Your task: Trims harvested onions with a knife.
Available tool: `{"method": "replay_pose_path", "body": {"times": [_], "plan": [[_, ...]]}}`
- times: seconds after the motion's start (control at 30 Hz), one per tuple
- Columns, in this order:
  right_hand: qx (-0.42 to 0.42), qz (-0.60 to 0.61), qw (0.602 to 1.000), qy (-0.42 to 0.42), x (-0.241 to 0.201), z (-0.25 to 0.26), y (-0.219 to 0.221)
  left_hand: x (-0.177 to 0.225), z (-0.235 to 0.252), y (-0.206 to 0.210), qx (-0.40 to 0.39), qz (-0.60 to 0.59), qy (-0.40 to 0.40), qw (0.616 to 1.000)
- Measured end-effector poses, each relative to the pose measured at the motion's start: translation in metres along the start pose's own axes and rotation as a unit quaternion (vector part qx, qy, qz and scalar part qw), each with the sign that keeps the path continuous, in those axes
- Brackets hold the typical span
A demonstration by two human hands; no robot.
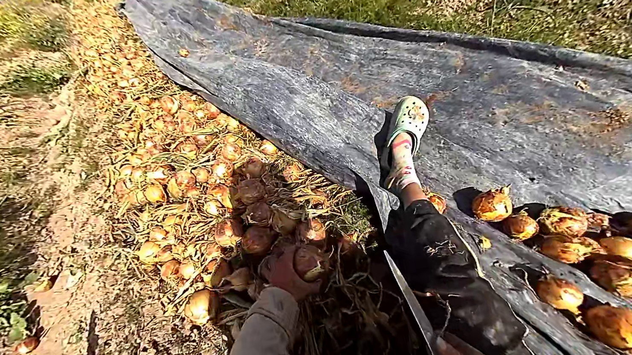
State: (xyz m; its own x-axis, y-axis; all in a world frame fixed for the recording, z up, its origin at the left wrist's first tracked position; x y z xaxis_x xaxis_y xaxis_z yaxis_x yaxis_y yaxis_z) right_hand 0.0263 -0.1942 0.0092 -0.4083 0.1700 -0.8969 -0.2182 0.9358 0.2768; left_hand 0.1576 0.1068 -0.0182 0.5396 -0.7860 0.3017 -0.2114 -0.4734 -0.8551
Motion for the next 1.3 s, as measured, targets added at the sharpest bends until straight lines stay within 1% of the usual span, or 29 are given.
{"method": "replay_pose_path", "body": {"times": [0.07,0.1,0.17,0.2,0.23,0.27,0.3,0.33,0.37,0.4,0.47,0.53,0.57,0.67,0.7,0.73,0.77,0.8,0.83,0.87,0.9,0.93,0.97,1.0,1.03,1.07,1.17,1.23,1.3], "plan": [[0.006,-0.010,1.000,0.008,0.004,-0.001,0.007,0.016,-0.039,-0.002,0.017,-0.122,0.083,0.989],[0.010,-0.006,1.000,0.010,0.007,-0.002,0.011,0.023,-0.058,-0.002,0.028,-0.206,0.125,0.970],[0.018,0.002,1.000,0.011,0.016,0.000,0.017,0.038,-0.095,0.006,0.003,-0.362,0.181,0.914],[0.017,0.002,1.000,0.006,0.020,0.001,0.019,0.046,-0.114,0.012,-0.005,-0.404,0.204,0.892],[0.016,0.007,1.000,-0.004,0.023,0.002,0.020,0.054,-0.132,0.019,-0.005,-0.413,0.234,0.880],[0.018,0.017,1.000,-0.019,0.027,0.003,0.020,0.062,-0.150,0.026,0.005,-0.394,0.272,0.878],[0.025,0.041,0.998,-0.039,0.031,0.004,0.018,0.067,-0.168,0.033,0.027,-0.345,0.315,0.884],[0.042,0.080,0.994,-0.061,0.035,0.005,0.015,0.072,-0.184,0.040,0.057,-0.285,0.352,0.890],[0.062,0.136,0.986,-0.074,0.042,0.006,0.012,0.075,-0.198,0.046,0.081,-0.233,0.370,0.896],[0.076,0.183,0.978,-0.071,0.052,0.006,0.009,0.077,-0.209,0.052,0.089,-0.192,0.370,0.905],[0.102,0.222,0.968,-0.050,0.060,0.003,0.008,0.077,-0.220,0.057,0.089,-0.137,0.360,0.918],[0.124,0.215,0.968,-0.040,0.056,0.001,0.007,0.077,-0.223,0.057,0.089,-0.113,0.353,0.925],[0.140,0.194,0.970,-0.034,0.051,0.000,0.006,0.079,-0.223,0.058,0.066,-0.102,0.349,0.929],[0.193,0.149,0.969,-0.043,0.034,0.003,-0.007,0.100,-0.210,0.065,-0.046,-0.088,0.339,0.935],[0.211,0.143,0.965,-0.055,0.028,0.005,-0.014,0.112,-0.203,0.066,-0.054,-0.093,0.356,0.928],[0.231,0.144,0.959,-0.078,0.018,0.008,-0.023,0.127,-0.197,0.065,-0.041,-0.107,0.387,0.915],[0.247,0.144,0.951,-0.119,0.006,0.011,-0.034,0.145,-0.193,0.062,-0.012,-0.130,0.424,0.896],[0.260,0.117,0.944,-0.168,-0.008,0.013,-0.047,0.164,-0.189,0.057,0.018,-0.155,0.456,0.876],[0.268,0.096,0.934,-0.217,-0.024,0.016,-0.060,0.185,-0.184,0.052,0.027,-0.161,0.476,0.864],[0.272,0.087,0.924,-0.255,-0.043,0.019,-0.072,0.205,-0.175,0.045,0.026,-0.152,0.478,0.865],[0.272,0.088,0.916,-0.280,-0.061,0.020,-0.083,0.222,-0.160,0.040,0.012,-0.125,0.455,0.881],[0.277,0.085,0.909,-0.301,-0.077,0.019,-0.096,0.233,-0.138,0.038,0.009,-0.092,0.418,0.904],[0.282,0.065,0.903,-0.318,-0.090,0.017,-0.109,0.238,-0.112,0.038,-0.007,-0.046,0.363,0.931],[0.280,0.044,0.902,-0.325,-0.098,0.016,-0.118,0.237,-0.082,0.043,-0.040,0.020,0.301,0.953],[0.269,0.035,0.906,-0.326,-0.102,0.016,-0.122,0.231,-0.051,0.050,-0.064,0.082,0.252,0.962],[0.248,0.042,0.915,-0.314,-0.099,0.016,-0.121,0.219,-0.022,0.060,-0.080,0.132,0.221,0.963],[0.172,0.098,0.954,-0.223,-0.063,0.013,-0.094,0.175,0.041,0.093,-0.093,0.257,0.211,0.939],[0.138,0.158,0.965,-0.160,-0.034,0.011,-0.067,0.152,0.059,0.098,-0.098,0.310,0.192,0.926],[0.108,0.182,0.973,-0.093,-0.015,0.009,-0.040,0.145,0.062,0.089,-0.098,0.355,0.175,0.913]]}}
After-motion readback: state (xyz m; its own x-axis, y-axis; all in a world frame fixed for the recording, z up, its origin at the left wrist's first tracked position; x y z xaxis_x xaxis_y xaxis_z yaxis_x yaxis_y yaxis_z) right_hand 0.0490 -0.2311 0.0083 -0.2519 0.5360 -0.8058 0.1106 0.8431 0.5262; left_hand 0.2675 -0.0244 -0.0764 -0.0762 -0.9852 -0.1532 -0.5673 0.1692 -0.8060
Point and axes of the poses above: each hand's wrist, its own z-axis towards the middle knuckle, its own y-axis out of the palm, x = y × z, the point moved 6 cm from there along z, towards the middle knuckle, and after that the axes turned 12 degrees about -y, right-handed, at the moved point
